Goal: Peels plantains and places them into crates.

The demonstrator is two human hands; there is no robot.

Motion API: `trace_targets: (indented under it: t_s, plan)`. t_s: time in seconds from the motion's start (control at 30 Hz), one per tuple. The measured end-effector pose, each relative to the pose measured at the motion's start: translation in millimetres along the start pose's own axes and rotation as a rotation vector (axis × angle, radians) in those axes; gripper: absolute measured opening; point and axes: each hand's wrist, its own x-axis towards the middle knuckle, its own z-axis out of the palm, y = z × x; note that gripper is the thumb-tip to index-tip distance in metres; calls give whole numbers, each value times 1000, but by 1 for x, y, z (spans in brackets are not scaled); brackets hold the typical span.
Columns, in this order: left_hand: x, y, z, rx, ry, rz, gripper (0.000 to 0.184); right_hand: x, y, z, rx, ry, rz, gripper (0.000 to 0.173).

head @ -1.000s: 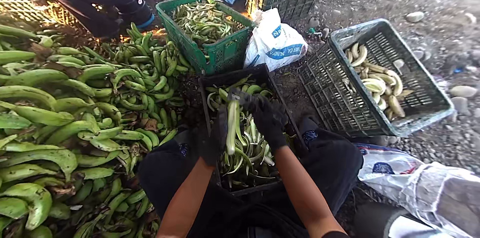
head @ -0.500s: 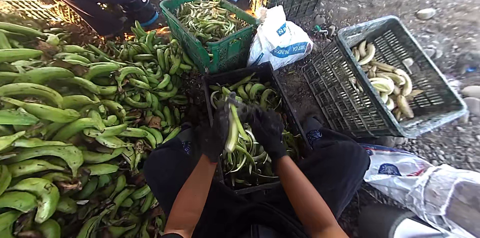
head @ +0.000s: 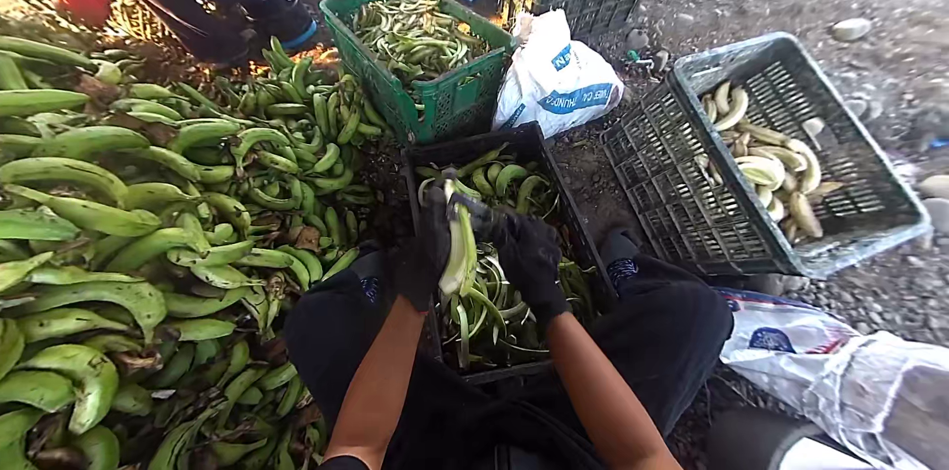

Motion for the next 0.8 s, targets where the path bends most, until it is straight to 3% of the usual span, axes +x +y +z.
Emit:
trace_targets:
  t_s: [0.1, 0.27, 0.33, 0.4, 0.53, 0.7, 0.8]
  plan:
    - [-10, 13, 17, 37, -74, -89, 50, 26, 5, -14, 132, -12, 1, 58]
    - [5, -10, 7, -375, 333, -44, 52, -21, 8, 4, 46, 4, -35, 57]
    - [4, -17, 4, -345, 526, -44, 52, -47, 17, 27, 47, 172, -175, 67]
    - [0, -25, 0, -178, 580, -43, 54, -52, 19, 37, 45, 292, -236, 68]
    - [-3, -13, 0, -79, 321, -41, 55, -27, 6, 9, 19, 3, -39, 59]
    - [-2, -11, -4, -7, 199, 22, 55, -24, 13, 15, -61, 245, -204, 68]
    - [-7, 11, 8, 155, 23, 30, 54, -9, 3, -2, -20, 35, -3, 54]
